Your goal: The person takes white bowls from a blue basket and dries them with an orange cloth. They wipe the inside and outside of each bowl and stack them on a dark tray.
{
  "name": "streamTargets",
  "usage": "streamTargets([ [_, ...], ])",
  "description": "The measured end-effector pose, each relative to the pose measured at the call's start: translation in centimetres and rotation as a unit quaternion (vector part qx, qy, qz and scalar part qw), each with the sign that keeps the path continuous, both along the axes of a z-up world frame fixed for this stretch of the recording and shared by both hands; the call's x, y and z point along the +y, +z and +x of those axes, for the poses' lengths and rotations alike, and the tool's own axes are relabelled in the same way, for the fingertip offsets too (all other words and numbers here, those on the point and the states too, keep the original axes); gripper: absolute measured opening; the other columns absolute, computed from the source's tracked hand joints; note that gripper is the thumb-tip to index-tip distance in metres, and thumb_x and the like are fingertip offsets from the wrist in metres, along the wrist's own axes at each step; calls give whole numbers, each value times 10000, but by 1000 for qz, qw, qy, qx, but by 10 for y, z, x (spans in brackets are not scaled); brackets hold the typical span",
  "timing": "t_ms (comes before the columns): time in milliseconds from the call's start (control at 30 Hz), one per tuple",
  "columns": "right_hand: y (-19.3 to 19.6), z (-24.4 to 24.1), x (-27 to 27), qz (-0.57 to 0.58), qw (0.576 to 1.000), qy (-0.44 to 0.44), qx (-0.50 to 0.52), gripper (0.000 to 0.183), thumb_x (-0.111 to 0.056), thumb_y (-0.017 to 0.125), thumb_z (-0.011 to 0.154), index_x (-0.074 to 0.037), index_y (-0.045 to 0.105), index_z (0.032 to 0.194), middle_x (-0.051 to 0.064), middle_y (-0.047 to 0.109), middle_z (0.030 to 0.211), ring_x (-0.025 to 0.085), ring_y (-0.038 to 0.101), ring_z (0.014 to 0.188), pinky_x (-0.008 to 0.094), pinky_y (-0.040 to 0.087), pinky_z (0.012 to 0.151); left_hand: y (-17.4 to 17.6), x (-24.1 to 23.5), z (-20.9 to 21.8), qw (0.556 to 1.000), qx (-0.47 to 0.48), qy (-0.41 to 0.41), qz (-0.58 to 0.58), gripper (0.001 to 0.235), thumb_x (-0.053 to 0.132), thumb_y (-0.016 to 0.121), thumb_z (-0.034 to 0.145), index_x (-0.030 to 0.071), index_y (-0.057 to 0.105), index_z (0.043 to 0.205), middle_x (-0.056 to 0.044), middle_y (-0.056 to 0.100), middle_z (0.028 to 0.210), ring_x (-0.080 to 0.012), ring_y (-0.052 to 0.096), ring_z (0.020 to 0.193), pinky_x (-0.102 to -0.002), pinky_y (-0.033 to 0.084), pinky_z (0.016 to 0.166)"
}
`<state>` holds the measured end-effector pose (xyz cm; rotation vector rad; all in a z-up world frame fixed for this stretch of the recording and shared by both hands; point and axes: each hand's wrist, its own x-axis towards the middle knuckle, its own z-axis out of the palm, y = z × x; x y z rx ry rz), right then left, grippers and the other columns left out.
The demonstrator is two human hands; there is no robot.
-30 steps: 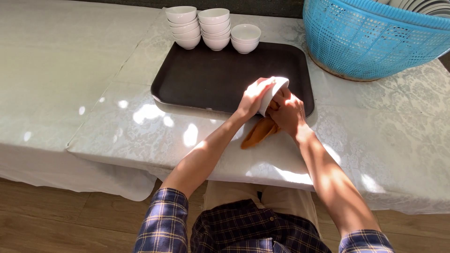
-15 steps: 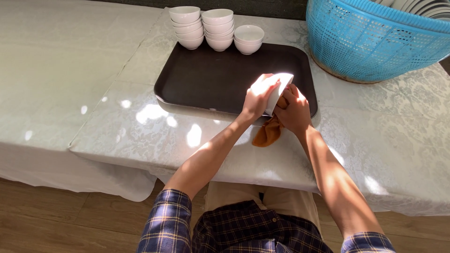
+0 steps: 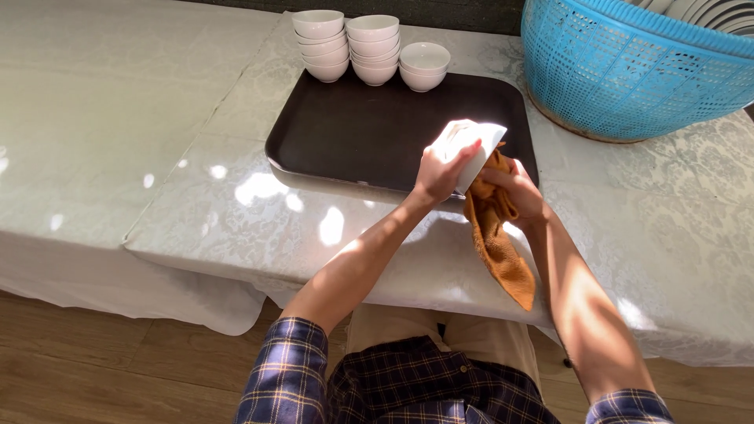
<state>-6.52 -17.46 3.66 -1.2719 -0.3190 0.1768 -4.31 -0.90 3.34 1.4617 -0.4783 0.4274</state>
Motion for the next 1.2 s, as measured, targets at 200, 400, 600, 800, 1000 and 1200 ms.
streamTargets([
  [200, -28, 20, -1, -524, 772, -226, -278, 407, -264, 821, 722, 8, 729, 1011, 164, 701, 1040, 449, 657, 1027, 597, 554, 884, -16, 0, -10, 997, 63, -11, 42, 542, 604, 596, 964, 156, 699, 1251, -139, 677, 1276, -340, 672, 1163, -477, 523, 1043],
  [400, -8, 16, 15, -478, 510, -437, -566, 203, -167, 852, 747, -51, 748, 877, 75, 605, 1038, 282, 708, 885, 374, 616, 739, -37, -16, 35, 996, 86, -6, -14, 538, 481, 437, 1095, 48, 612, 1364, -243, 562, 1443, -399, 518, 1356, -503, 336, 1228],
  [600, -19, 21, 10, -522, 452, -449, -567, 154, -158, 735, 761, -190, 624, 863, 11, 564, 1050, 226, 646, 811, 348, 568, 621, 1, -8, -5, 984, 162, -56, -48, 609, 552, 495, 1029, 36, 626, 1325, -229, 584, 1388, -420, 577, 1252, -547, 647, 765],
  [800, -10, 8, 20, -528, 650, -338, -428, 98, -126, 686, 875, -113, 634, 957, 90, 582, 997, 404, 673, 852, 544, 579, 689, -34, -14, 18, 987, 155, -6, -46, 573, 598, 543, 1007, 97, 660, 1259, -165, 648, 1252, -326, 635, 1168, -454, 640, 847],
  [1000, -25, 18, -15, -432, 879, -136, -151, 281, -261, 824, 750, -36, 737, 895, 115, 664, 766, 244, 655, 778, 450, 517, 689, -10, -5, -16, 995, 101, 5, 15, 415, 517, 594, 988, 227, 679, 1272, -99, 666, 1284, -254, 641, 1209, -450, 499, 1103],
  [1200, -1, 2, -21, -8, 996, -5, 89, 299, -84, 679, 882, 68, 661, 1140, 224, 723, 1011, 353, 758, 851, 452, 605, 812, -41, -27, 23, 998, -15, -48, -43, 385, 302, 482, 1114, 28, 648, 1327, -238, 599, 1380, -367, 551, 1326, -478, 414, 1179],
])
